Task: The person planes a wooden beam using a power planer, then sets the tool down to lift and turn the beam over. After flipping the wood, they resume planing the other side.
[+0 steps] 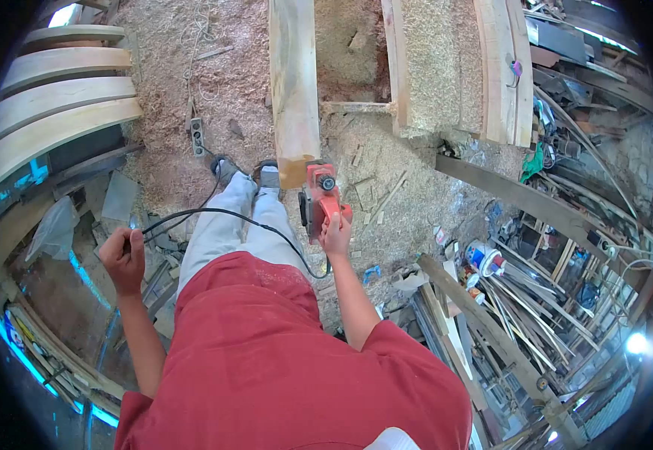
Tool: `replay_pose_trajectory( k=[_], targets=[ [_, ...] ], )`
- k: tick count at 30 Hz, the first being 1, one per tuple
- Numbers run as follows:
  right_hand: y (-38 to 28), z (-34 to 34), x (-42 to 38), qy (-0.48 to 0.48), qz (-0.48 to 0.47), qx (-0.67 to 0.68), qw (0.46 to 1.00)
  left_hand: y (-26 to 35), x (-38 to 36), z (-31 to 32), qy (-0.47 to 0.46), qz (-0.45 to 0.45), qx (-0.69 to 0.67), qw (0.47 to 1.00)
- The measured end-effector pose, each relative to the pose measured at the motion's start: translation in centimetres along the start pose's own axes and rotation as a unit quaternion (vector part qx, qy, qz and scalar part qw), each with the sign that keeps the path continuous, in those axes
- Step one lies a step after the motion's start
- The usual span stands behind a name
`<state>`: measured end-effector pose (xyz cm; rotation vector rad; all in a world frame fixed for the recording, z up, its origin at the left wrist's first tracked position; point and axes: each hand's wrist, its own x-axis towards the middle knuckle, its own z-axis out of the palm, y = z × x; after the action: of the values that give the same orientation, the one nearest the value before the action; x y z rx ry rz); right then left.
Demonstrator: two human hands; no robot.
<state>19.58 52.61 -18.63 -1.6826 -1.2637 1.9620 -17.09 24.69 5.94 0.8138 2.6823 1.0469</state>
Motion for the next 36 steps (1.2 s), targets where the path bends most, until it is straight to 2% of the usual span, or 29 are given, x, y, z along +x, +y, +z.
replay_pose_trajectory(
  k=[7,16,31,36],
  targets=[
    [-3.3,2.5,1.3,0.012,0.018,0.023,1.000,-0.8,3.2,-0.8,-0.012,0.055,0.004,0.998],
    [-5.9,5.4,3.8,0.039,-0.005,-0.011,0.999,-1.7,5.0,-2.1,-0.001,0.064,-0.018,0.998],
    [-7.7,8.2,9.2,0.050,-0.056,-0.050,0.996,-2.0,10.7,-1.3,-0.029,0.073,-0.011,0.997],
    [-9.2,9.4,10.1,0.052,-0.046,-0.052,0.996,-1.9,12.1,-0.9,-0.044,0.069,-0.015,0.996]
  ],
)
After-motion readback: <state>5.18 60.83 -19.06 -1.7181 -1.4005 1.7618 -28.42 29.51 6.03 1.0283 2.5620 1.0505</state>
